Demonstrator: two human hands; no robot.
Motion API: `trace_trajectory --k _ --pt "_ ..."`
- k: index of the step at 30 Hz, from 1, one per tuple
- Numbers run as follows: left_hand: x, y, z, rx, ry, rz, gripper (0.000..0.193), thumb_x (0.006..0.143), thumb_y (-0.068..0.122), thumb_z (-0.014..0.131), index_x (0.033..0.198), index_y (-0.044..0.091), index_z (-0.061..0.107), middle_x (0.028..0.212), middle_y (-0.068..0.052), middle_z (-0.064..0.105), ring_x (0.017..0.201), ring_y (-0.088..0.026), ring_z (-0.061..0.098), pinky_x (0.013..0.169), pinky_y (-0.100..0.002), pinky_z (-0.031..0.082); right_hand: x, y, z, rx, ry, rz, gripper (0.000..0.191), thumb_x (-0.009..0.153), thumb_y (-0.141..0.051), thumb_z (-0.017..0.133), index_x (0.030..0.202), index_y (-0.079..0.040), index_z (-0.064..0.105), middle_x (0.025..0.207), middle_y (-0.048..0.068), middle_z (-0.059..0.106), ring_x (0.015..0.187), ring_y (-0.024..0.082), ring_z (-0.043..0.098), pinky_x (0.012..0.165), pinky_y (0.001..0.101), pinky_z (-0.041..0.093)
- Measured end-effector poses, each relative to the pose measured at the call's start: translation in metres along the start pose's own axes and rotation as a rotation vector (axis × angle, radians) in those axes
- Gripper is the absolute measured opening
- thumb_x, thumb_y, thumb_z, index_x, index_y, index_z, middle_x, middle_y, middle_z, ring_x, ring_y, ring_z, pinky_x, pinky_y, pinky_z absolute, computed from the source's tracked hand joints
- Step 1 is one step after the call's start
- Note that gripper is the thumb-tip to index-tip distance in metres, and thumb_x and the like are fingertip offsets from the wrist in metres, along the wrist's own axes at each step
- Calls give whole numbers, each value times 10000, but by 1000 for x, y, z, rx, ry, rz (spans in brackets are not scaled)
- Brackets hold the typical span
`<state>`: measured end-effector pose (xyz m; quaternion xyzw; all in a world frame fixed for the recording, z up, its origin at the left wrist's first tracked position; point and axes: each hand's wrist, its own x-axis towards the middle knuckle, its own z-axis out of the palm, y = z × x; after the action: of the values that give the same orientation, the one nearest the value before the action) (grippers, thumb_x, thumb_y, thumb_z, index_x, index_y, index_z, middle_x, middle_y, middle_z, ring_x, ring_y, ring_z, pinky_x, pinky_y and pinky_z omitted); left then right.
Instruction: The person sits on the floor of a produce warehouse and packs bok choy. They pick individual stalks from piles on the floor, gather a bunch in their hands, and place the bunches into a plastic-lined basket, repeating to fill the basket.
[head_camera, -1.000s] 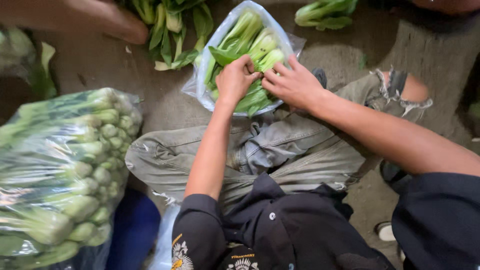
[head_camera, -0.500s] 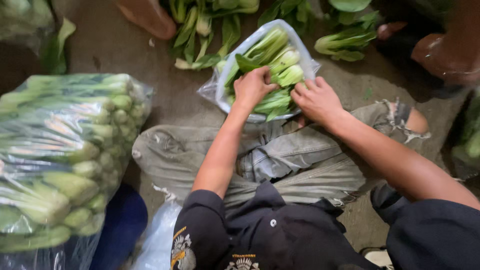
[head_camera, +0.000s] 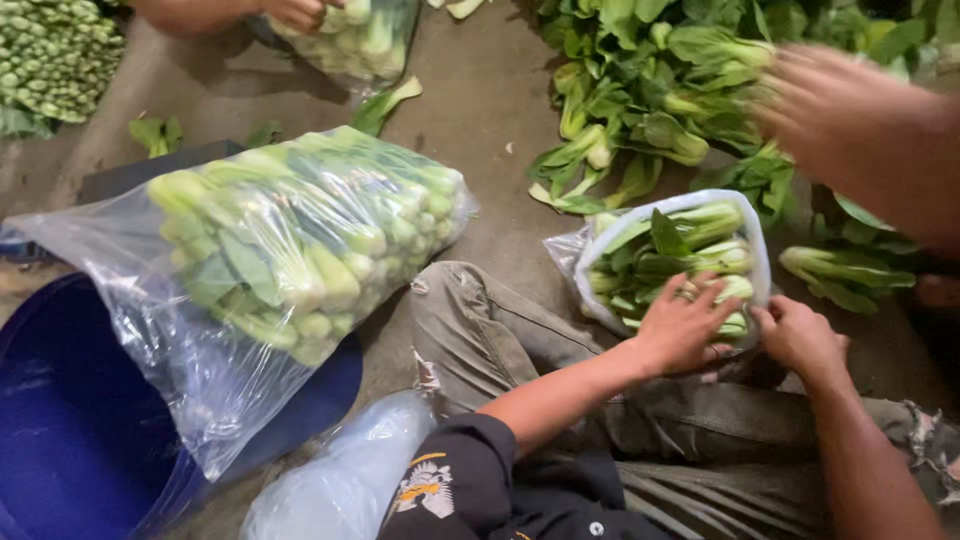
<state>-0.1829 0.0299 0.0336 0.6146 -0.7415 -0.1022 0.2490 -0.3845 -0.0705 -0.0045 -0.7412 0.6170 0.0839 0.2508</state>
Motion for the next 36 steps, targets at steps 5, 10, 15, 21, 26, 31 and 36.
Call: trace_trajectory --k 5,10,15,21,26,31,36 --pt "9 -29 29 -15 33 97 703 785 484 718 1440 279 565 1511 -107 508 1456 -358 470 1206 -540 362 -15 0 -13 -287 -29 78 433 1041 -526 487 1275 -267 742 1209 170 766 1147 367 700 1019 662 405" --pt "0 -22 26 -71 -13 36 571 869 428 735 1401 252 622 1510 -116 516 1454 -345 441 1197 -557 336 -37 -13 -16 145 -4 -168 353 964 -392 547 1050 -117 751 1005 186 737 964 392 704 828 508 543" --pt "-8 -7 1 -66 -160 -16 537 776 365 783 1272 202 655 1466 -120 524 1456 -326 409 1211 -568 289 -67 -34 -24 231 -260 -208 354 923 -401 648 946 -61 744 813 184 728 752 334 712 734 448 552" --pt "-9 -20 -7 -269 -158 32 571 817 319 749 1362 195 630 1506 -116 509 1499 -336 371 1234 -570 250 -38 -47 -46 540 191 92 450 914 -465 721 991 -21 709 872 175 741 804 318 739 755 428 572" --pt "-12 -21 7 -44 2 -39 582 964 273 672 1513 146 528 1612 -85 453 1564 -319 329 1261 -547 265 -14 -59 -21 579 258 -193 433 944 -339 689 1227 -13 665 1013 235 714 896 367 707 778 439 546" --pt "-3 -20 7 -46 -21 -10 620 980 338 674 1539 125 508 1650 -85 403 1566 -334 256 1251 -601 211 -13 -48 -5 558 151 -56 293 1001 -257 583 1155 -56 730 972 217 738 927 379 725 802 450 551" --pt "8 -49 -30 -506 -84 24 521 873 208 758 1373 141 628 1516 -123 533 1464 -373 372 1185 -585 275 -11 -51 -32 560 108 -21 290 1012 -274 570 1128 -62 728 965 183 757 890 343 765 824 452 570"
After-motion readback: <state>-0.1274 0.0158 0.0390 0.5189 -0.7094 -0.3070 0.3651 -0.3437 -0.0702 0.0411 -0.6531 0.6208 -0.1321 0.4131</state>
